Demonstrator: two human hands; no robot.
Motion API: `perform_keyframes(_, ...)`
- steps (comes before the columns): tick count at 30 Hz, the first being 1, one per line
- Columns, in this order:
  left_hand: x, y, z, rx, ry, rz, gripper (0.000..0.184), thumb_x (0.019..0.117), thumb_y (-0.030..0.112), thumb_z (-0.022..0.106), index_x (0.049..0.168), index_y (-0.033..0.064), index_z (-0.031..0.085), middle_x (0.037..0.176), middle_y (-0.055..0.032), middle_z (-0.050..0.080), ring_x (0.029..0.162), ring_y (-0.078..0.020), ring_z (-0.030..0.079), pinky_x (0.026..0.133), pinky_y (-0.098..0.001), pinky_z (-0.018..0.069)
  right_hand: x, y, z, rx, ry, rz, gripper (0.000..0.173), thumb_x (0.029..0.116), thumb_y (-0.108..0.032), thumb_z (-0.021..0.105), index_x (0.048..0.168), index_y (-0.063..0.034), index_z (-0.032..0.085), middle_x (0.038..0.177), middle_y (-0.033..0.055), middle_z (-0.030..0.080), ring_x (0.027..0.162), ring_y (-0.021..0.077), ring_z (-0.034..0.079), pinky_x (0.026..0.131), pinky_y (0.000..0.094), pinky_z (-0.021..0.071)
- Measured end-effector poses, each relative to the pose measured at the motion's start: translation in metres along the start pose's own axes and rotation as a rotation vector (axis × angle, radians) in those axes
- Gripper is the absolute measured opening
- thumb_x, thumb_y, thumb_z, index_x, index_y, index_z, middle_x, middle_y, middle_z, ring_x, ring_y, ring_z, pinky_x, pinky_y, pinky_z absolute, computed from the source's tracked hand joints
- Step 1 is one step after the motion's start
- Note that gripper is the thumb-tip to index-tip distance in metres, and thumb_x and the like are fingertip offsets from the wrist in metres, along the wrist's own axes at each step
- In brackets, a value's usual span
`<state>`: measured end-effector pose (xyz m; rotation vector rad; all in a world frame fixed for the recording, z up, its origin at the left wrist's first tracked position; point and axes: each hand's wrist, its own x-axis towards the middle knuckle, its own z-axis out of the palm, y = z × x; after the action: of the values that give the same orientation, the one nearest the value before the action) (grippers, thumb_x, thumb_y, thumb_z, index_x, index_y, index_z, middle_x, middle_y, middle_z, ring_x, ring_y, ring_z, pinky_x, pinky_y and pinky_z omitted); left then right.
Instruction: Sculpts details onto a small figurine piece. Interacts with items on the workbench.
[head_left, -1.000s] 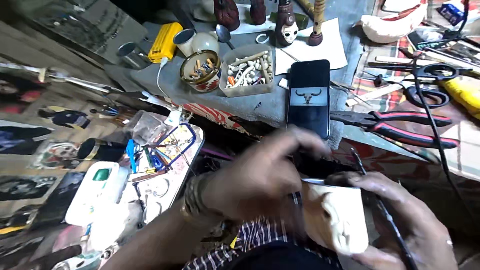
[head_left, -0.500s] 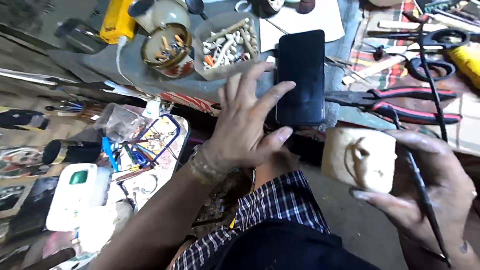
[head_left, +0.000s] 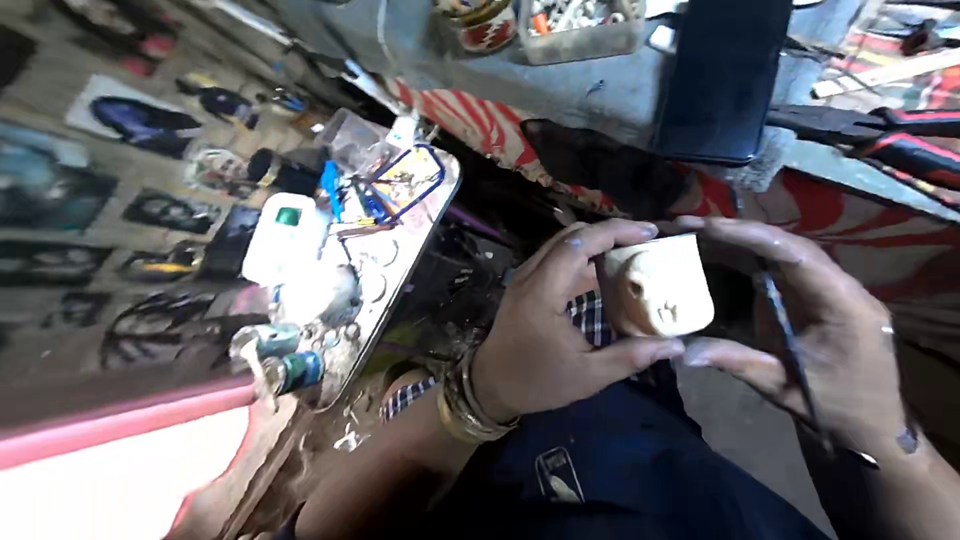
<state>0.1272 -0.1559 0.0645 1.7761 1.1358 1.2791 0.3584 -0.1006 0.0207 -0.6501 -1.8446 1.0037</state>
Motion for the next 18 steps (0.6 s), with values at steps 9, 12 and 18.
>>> perform_keyframes(9, -0.046, 0.045, -0.026, 0.257, 0.335, 0.122, 0.068, 0.0766, 0.014, 0.090, 0.133, -0.0002, 0.053, 0.122, -0.0111, 0.065, 0.111, -0.0191, 0.066, 0.095, -0.0378, 0.0606, 0.002, -0.068, 0.023, 0.120, 0.002, -0.301, 0.043, 0.1094, -0.046, 0.040, 0.129, -0.0235, 0.070, 0.123, -0.0088, 0.064, 0.112, 0.0058, 0.063, 0.092, 0.0233, 0.0562)
perform_keyframes(12, -0.059, 0.060, -0.032, 0.303, 0.391, 0.132, 0.069, 0.0765, 0.014, 0.090, 0.134, 0.0006, 0.053, 0.122, -0.0099, 0.064, 0.112, -0.0180, 0.066, 0.095, -0.0366, 0.0601, -0.001, -0.083, 0.039, 0.153, -0.032, -0.386, 0.036, 0.1079, -0.039, 0.047, 0.124, -0.0180, 0.072, 0.122, -0.0075, 0.068, 0.115, 0.0077, 0.065, 0.097, 0.0272, 0.0572)
perform_keyframes(18, -0.076, 0.081, -0.037, 0.384, 0.496, 0.146, 0.069, 0.0766, 0.018, 0.090, 0.133, 0.0019, 0.053, 0.120, -0.0080, 0.064, 0.108, -0.0163, 0.066, 0.092, -0.0345, 0.0609, -0.004, -0.097, 0.058, 0.279, -0.044, -0.468, 0.014, 0.1018, -0.024, 0.061, 0.112, -0.0150, 0.063, 0.114, -0.0009, 0.073, 0.117, 0.0204, 0.069, 0.105, 0.0416, 0.0578)
